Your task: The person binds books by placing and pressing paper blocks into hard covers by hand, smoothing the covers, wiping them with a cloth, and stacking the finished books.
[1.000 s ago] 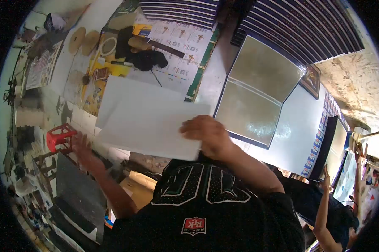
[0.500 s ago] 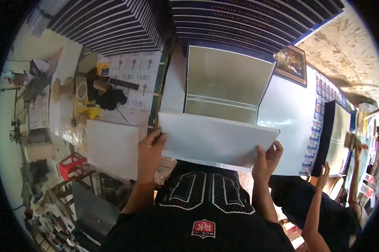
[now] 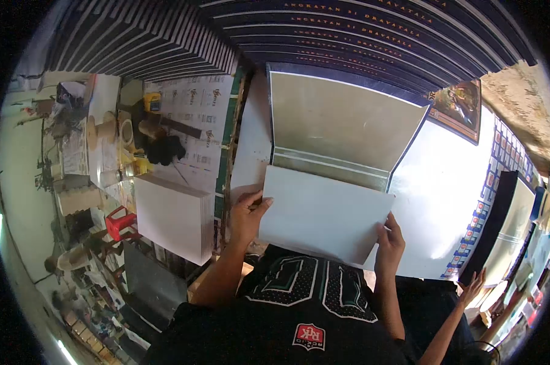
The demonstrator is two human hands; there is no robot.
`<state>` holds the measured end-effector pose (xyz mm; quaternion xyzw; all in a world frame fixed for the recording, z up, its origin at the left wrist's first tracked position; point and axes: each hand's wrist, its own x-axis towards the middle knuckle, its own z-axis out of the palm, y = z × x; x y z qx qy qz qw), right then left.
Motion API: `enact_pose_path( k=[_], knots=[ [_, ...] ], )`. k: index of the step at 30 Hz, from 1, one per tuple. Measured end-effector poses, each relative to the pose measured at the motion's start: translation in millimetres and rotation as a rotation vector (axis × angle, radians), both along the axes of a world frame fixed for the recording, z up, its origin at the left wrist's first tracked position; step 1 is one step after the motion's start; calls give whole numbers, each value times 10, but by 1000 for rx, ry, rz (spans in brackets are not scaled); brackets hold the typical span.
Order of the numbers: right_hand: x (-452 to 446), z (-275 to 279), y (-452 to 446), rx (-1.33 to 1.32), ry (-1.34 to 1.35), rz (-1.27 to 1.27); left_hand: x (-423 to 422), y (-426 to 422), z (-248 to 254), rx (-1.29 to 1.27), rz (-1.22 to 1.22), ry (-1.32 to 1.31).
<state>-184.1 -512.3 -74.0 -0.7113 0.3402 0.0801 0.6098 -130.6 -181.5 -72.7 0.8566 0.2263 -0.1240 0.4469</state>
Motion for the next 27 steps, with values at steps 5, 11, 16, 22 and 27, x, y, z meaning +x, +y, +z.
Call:
enact_pose_path(
  k=[5,11,16,22,27],
  knots=[
    [158,-43,-67,-11,45,-9,59,29,-116,-5,123,86],
    [284,-85,-81,-59,94,-22,182,-3,-138,-35,135,82],
    [309,-158,-86,-92,108,-8,206,-14,-148,-65,147,33],
    [357,-149,-79,-45,140,-39,215,-8,-201,-38,122,34],
    [366,-161,-68,-29,124,-40,172,74,-379,-17,34,-66]
  ],
)
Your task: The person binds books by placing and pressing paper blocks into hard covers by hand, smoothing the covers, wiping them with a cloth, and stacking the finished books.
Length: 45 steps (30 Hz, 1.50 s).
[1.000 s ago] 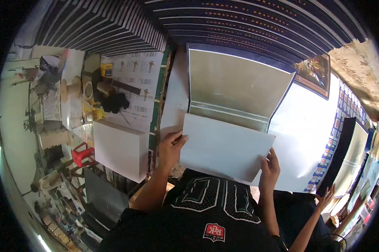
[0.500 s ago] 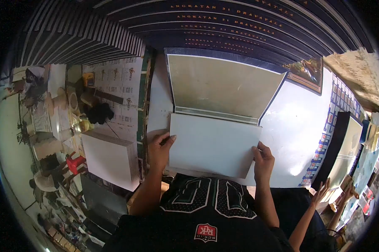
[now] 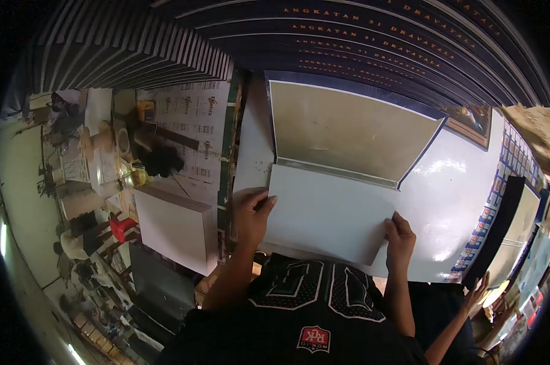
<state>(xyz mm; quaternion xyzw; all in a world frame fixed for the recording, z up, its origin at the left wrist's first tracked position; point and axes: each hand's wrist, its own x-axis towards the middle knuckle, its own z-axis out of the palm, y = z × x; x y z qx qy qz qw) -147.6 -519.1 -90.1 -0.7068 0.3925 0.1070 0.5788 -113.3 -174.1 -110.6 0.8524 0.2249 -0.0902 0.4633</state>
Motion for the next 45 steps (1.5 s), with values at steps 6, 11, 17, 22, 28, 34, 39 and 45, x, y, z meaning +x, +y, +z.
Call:
enact_pose_path(
  k=[6,11,17,22,28,34,39,45],
  knots=[
    [12,-1,-18,-72,4,76,41,-37,73,15,-53,-26],
    [22,-14,-70,-43,21,93,65,-70,146,41,-50,17],
    [55,12,-88,-52,103,63,124,-171,291,150,-67,103],
    [-16,-102,-107,-294,-7,228,120,-178,295,243,-83,213],
    [173,173,-126,-343,2,299,116,-137,257,201,-116,122],
    [232,190,-248,-147,127,225,151,-167,345,108,-75,109],
    [188,124,-326,-84,65,183,131,-80,276,142,-141,91],
    [65,-48,-354,-221,-102,279,153,10,150,144,-212,50]
  ],
)
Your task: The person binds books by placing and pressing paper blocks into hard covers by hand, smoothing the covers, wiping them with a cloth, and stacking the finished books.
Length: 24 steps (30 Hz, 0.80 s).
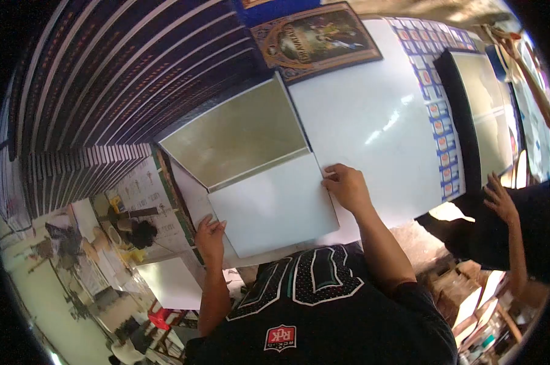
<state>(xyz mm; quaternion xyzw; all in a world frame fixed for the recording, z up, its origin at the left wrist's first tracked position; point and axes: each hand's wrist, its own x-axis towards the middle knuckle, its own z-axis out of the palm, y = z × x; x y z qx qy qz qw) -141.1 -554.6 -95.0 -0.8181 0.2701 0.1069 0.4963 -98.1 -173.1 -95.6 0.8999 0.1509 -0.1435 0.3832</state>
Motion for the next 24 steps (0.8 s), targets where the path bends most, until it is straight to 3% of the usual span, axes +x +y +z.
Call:
enact_pose_path(
  k=[5,7,9,14,17,24],
  knots=[
    [3,-37,-53,-95,-66,-9,-11,64,-50,-20,-37,-30],
    [-10,-67,-92,97,-53,-29,15,121,-117,63,-127,-70],
    [-16,-71,-95,94,-26,-38,17,148,-141,143,-198,-124],
    [-5,-184,-86,74,-19,-50,34,223,-256,-29,-149,-115],
    [-7,-105,-54,-8,-8,-7,47,234,-261,63,-186,-152],
    [-26,-9,14,-221,-21,26,88,161,-132,9,-189,-157]
  ],
)
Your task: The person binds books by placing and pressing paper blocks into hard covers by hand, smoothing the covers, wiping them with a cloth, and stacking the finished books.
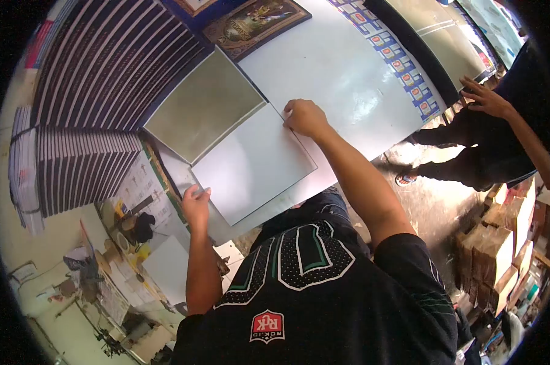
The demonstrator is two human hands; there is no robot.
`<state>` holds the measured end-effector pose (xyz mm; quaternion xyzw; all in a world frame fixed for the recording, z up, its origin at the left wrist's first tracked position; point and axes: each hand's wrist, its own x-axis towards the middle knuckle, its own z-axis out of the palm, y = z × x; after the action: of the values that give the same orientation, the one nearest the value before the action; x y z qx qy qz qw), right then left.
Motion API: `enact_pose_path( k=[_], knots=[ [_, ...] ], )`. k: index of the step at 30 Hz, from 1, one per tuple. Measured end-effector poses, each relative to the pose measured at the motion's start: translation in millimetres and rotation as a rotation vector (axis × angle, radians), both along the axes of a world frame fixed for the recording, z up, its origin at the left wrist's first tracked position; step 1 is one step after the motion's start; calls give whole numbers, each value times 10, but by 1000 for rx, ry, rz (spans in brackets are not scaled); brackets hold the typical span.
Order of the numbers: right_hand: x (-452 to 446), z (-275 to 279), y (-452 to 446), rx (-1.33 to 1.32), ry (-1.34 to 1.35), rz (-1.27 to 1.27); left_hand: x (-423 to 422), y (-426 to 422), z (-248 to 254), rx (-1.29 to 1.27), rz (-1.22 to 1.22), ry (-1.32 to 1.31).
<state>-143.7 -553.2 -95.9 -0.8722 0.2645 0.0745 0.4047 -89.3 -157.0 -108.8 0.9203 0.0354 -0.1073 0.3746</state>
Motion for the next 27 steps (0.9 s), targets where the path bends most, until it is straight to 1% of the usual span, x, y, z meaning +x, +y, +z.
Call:
enact_pose_path(
  k=[2,4,5,6,7,8,9,10,11,12,13,14,15,16,17,18,19,20,22,23,25,27],
  knots=[
    [16,-107,0,-18,-23,-2,34,17,-9,52,-33,28],
    [22,-232,-28,71,-114,-28,23,14,-62,13,-7,-8],
    [11,-226,-38,116,-74,-52,27,39,-126,-105,31,25],
    [28,-302,-37,84,-97,-48,36,95,-185,-219,73,54],
    [20,-360,-57,70,-174,-12,75,153,-265,-151,59,30],
    [47,-260,-42,216,-46,-72,103,202,-312,-85,45,6],
    [41,-455,-61,132,-200,-27,56,135,-166,-136,83,43],
    [21,-333,-32,154,-166,-51,20,31,-28,-198,113,83],
    [-5,-272,-18,53,-176,-24,36,59,-84,-143,87,63],
    [-12,-202,1,-48,-187,13,72,90,-204,-158,51,59],
    [-48,-67,48,-3,-142,-12,115,173,-320,-169,32,51],
    [-20,32,77,46,-100,-23,118,168,-286,-196,25,106],
    [47,-353,-177,-173,-129,221,62,105,-5,-85,-1,88],
    [197,-728,-302,-391,-172,456,122,169,-262,102,-74,-108],
    [85,-261,-31,63,-94,44,89,132,-112,66,-48,-74],
    [148,-414,-102,-15,-96,45,90,127,-179,132,-37,-128],
    [114,-290,-77,232,-85,13,31,81,7,44,-35,-110],
    [143,-185,-22,127,-11,66,63,88,-59,-55,-13,-9],
    [123,-12,127,141,-8,1,43,70,-169,26,-6,-112],
    [140,-36,127,130,-5,22,43,52,-114,16,16,-110],
    [133,-51,89,234,11,-34,2,29,-46,90,12,-91],
    [174,-41,44,239,69,-17,5,41,-18,43,16,-91]
  ],
)
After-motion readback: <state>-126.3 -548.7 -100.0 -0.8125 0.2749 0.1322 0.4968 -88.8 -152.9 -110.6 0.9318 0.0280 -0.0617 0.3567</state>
